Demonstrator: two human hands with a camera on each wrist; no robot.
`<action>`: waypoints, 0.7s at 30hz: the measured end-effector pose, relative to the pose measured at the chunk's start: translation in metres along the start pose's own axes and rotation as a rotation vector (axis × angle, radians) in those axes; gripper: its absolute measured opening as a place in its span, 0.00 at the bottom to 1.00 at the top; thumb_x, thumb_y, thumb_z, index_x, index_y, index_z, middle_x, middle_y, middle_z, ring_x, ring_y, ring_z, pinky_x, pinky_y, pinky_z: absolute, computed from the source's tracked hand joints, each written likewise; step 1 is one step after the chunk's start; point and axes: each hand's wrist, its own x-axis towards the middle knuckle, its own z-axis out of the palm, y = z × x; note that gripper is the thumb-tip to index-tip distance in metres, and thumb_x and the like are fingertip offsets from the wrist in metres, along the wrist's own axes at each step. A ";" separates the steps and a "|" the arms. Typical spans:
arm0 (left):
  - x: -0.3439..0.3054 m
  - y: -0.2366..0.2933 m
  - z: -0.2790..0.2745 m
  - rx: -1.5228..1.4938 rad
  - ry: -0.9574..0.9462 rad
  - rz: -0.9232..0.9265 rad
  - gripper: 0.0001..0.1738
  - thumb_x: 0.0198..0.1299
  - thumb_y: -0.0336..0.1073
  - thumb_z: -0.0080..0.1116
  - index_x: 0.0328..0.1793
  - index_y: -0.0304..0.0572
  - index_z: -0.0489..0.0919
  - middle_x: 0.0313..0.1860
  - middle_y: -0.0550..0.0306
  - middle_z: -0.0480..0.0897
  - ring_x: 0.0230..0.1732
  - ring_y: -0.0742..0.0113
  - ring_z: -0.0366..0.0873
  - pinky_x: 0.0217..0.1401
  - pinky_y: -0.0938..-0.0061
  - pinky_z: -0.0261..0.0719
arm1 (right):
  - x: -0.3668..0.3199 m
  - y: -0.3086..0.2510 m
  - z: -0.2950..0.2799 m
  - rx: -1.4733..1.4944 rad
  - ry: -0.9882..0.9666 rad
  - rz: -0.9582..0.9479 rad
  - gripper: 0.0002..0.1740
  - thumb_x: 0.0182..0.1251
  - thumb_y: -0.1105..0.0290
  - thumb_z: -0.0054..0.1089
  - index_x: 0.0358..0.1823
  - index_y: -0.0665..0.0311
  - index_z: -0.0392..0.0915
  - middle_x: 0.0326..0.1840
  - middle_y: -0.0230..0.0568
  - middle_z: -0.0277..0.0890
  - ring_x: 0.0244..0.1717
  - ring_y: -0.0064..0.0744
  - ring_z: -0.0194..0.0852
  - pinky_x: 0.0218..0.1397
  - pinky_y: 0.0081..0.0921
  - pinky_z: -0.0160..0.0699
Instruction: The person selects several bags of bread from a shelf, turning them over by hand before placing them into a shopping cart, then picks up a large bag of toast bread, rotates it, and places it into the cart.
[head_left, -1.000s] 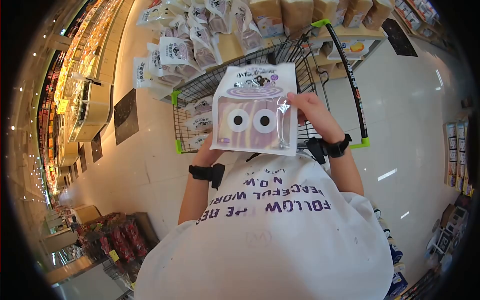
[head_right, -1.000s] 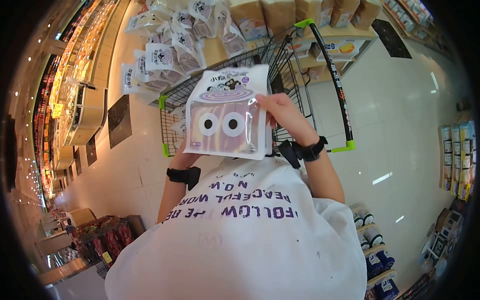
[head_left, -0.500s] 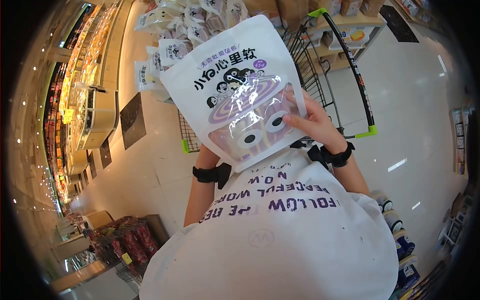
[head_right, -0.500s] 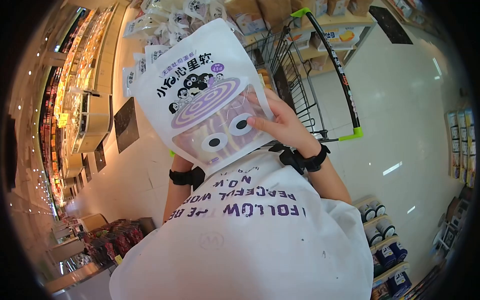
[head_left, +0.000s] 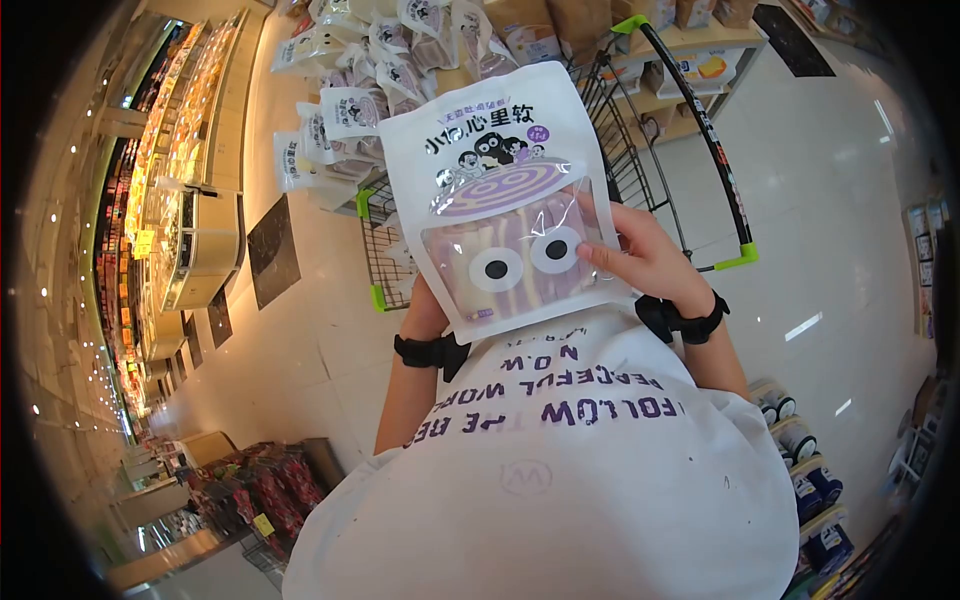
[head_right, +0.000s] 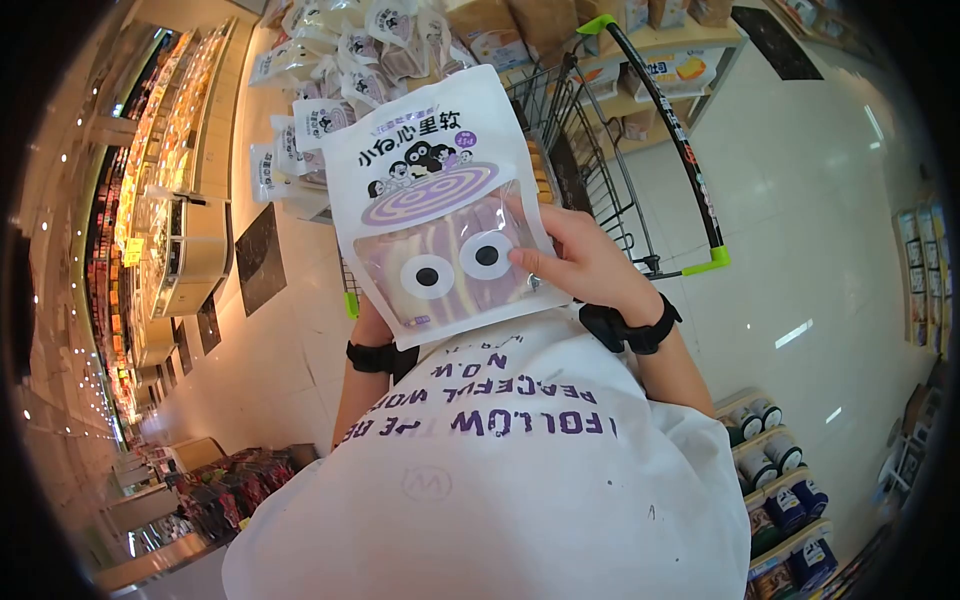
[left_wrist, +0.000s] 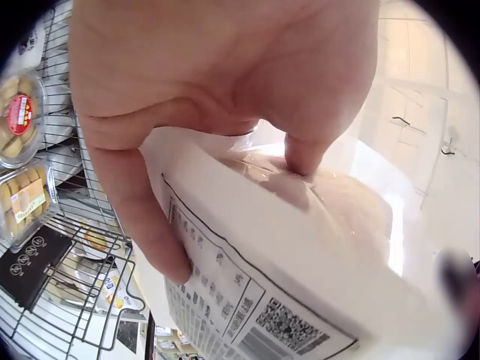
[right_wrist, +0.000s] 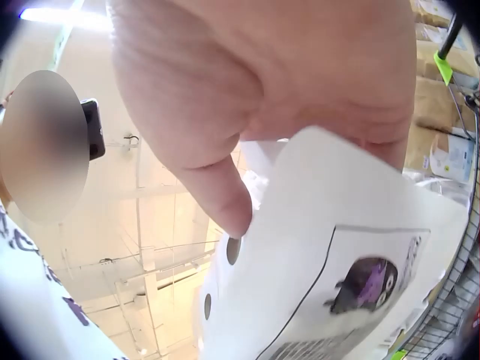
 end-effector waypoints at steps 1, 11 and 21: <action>-0.003 0.000 0.002 -0.386 0.013 -0.146 0.23 0.70 0.42 0.44 0.65 0.35 0.68 0.61 0.50 0.74 0.60 0.60 0.73 0.63 0.66 0.74 | -0.001 0.002 0.000 0.004 0.010 0.027 0.32 0.65 0.68 0.61 0.68 0.69 0.62 0.51 0.44 0.76 0.45 0.26 0.73 0.51 0.23 0.72; -0.016 0.008 0.003 -0.289 0.067 -0.375 0.23 0.70 0.43 0.43 0.65 0.36 0.67 0.56 0.53 0.76 0.54 0.66 0.76 0.56 0.69 0.77 | -0.008 0.019 0.000 0.121 0.138 0.195 0.30 0.67 0.67 0.58 0.68 0.69 0.62 0.41 0.35 0.77 0.37 0.17 0.69 0.41 0.18 0.71; -0.018 0.042 0.036 0.208 -0.115 -0.131 0.32 0.61 0.45 0.53 0.69 0.37 0.64 0.54 0.58 0.76 0.54 0.70 0.75 0.53 0.76 0.74 | -0.015 0.037 -0.003 0.445 0.260 0.246 0.28 0.66 0.71 0.58 0.67 0.64 0.62 0.52 0.31 0.74 0.49 0.17 0.71 0.49 0.18 0.72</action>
